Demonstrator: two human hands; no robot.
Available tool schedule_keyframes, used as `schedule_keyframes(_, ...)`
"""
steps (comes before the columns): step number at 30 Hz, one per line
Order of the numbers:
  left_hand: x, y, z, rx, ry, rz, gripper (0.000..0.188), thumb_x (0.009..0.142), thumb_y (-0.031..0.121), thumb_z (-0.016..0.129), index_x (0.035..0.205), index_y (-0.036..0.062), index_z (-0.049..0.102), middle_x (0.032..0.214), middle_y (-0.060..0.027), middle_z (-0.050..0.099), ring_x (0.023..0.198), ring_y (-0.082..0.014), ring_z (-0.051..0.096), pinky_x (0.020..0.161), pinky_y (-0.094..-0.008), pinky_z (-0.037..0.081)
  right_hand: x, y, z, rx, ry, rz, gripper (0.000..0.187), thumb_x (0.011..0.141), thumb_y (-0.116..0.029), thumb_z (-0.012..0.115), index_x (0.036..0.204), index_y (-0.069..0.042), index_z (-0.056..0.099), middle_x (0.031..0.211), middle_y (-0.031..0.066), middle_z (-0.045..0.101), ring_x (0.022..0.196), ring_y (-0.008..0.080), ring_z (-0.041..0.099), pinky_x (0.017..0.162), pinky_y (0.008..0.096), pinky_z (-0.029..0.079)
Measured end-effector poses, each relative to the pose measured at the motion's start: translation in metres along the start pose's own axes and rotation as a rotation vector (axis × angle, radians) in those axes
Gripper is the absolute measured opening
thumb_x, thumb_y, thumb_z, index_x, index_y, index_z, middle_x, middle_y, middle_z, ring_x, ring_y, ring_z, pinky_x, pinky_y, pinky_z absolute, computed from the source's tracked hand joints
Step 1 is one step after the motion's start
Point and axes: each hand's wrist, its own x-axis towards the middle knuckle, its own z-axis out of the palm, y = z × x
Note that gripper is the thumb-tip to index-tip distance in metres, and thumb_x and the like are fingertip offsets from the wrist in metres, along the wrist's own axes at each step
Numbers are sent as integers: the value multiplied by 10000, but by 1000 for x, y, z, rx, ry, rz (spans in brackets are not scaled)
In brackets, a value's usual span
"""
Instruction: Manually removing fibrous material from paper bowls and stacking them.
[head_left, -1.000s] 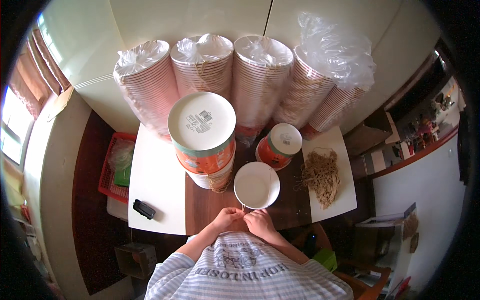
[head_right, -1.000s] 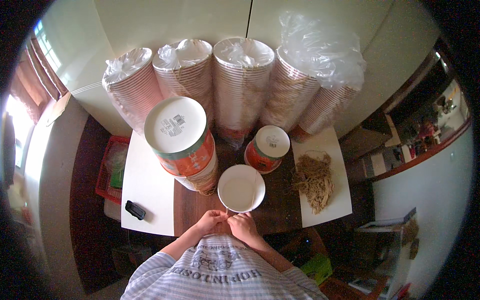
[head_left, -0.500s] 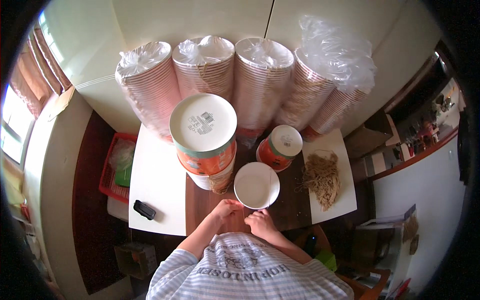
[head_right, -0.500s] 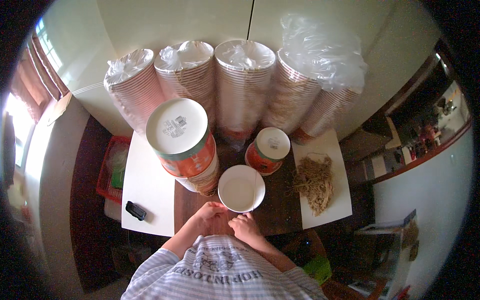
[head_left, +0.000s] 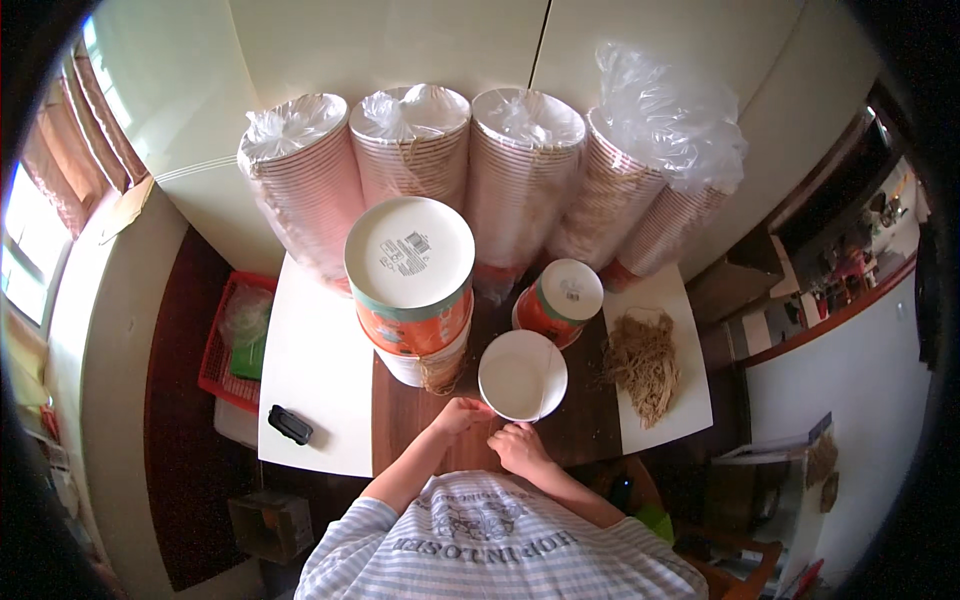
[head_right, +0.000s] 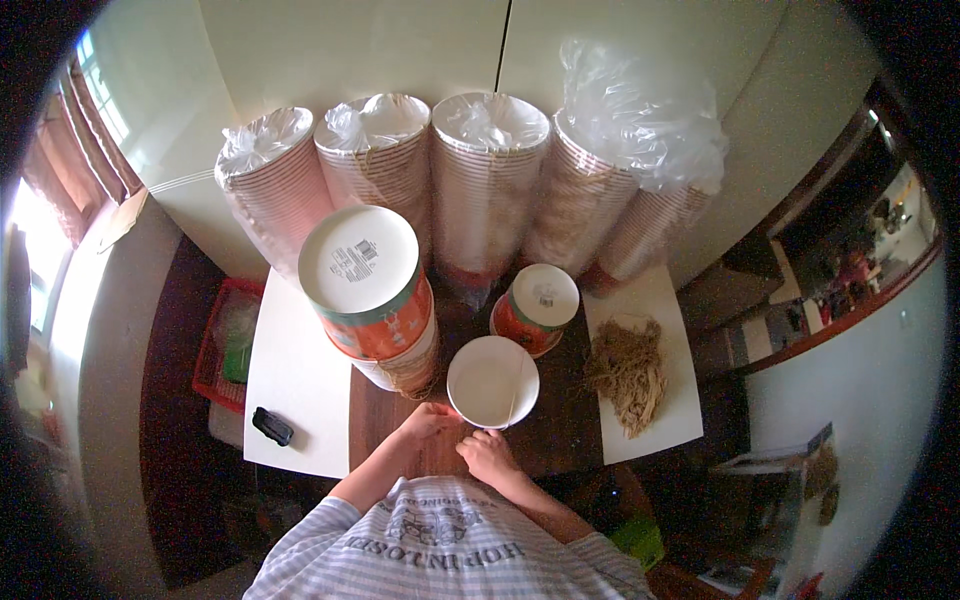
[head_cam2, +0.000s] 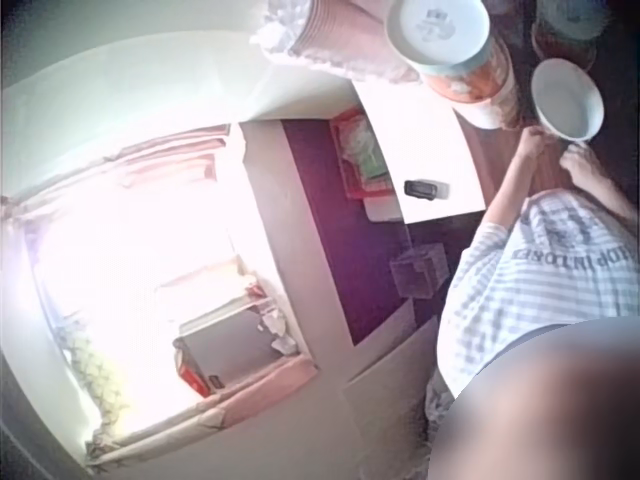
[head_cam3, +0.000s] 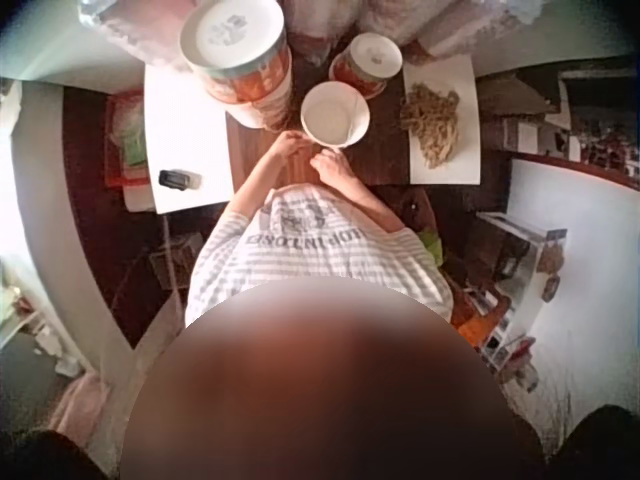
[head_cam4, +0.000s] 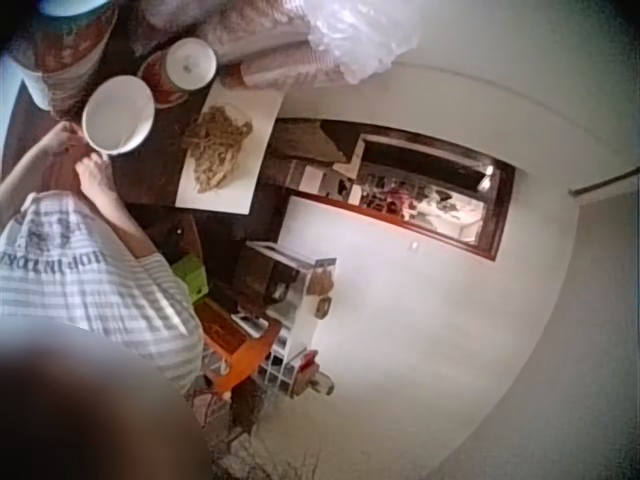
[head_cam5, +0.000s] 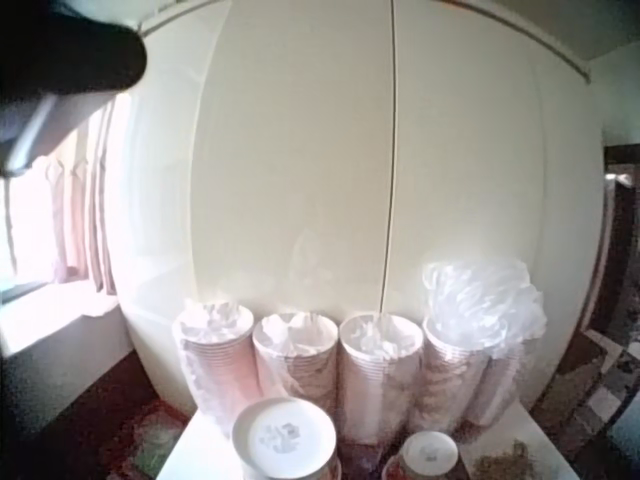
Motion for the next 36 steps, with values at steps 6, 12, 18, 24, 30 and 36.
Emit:
schedule_keyframes(6, -5, 18, 9, 0, -6, -74, 69, 726, 185, 655, 748, 121, 645, 623, 64, 547, 499, -32, 414, 447, -193, 303, 2, 4, 3, -29, 48, -13, 98, 652, -77, 486, 664, -104, 579, 683, 34, 571, 739, 194, 543, 731, 337, 390)
schedule_keyframes(12, -3, 5, 9, -23, 59, 52, 137, 758, 212, 636, 765, 75, 631, 668, 30, 569, 565, -35, 447, 492, -195, 352, -1, -2, 0, -47, 85, 57, 43, 690, -117, 527, 659, -96, 548, 676, 60, 571, 661, 215, 561, 664, 341, 426)
schedule_keyframes(18, -24, 17, -9, 308, 219, 233, 250, 788, 226, 581, 856, -13, 606, 753, -64, 616, 686, -114, 545, 631, -263, 444, -7, -11, -32, 13, 185, 445, 294, 696, -213, 634, 922, -99, 485, 767, 102, 564, 651, 259, 585, 553, 376, 476)
schedule_keyframes(24, -45, 33, -16, 600, 260, 406, 183, 774, 160, 552, 894, 30, 596, 790, -138, 596, 731, -236, 591, 652, -329, 465, -10, 21, -35, -41, 261, 395, 105, 725, -160, 599, 804, -98, 565, 800, 50, 548, 683, 254, 570, 559, 359, 481)
schedule_keyframes(30, -87, 73, -13, 721, 322, 733, 237, 772, 85, 531, 1007, 61, 538, 907, -142, 535, 801, -319, 555, 671, -355, 471, -1, 23, -109, 423, 306, 286, 123, 754, -120, 578, 858, -62, 607, 808, 91, 606, 719, 250, 596, 595, 325, 475)
schedule_keyframes(36, -118, 114, -13, 572, 190, 749, 279, 831, 111, 510, 1100, 38, 496, 887, -113, 535, 725, -199, 543, 648, -276, 446, 13, 26, -154, 773, 191, 58, 113, 775, -62, 578, 864, 2, 602, 749, 90, 596, 685, 178, 578, 586, 267, 445)
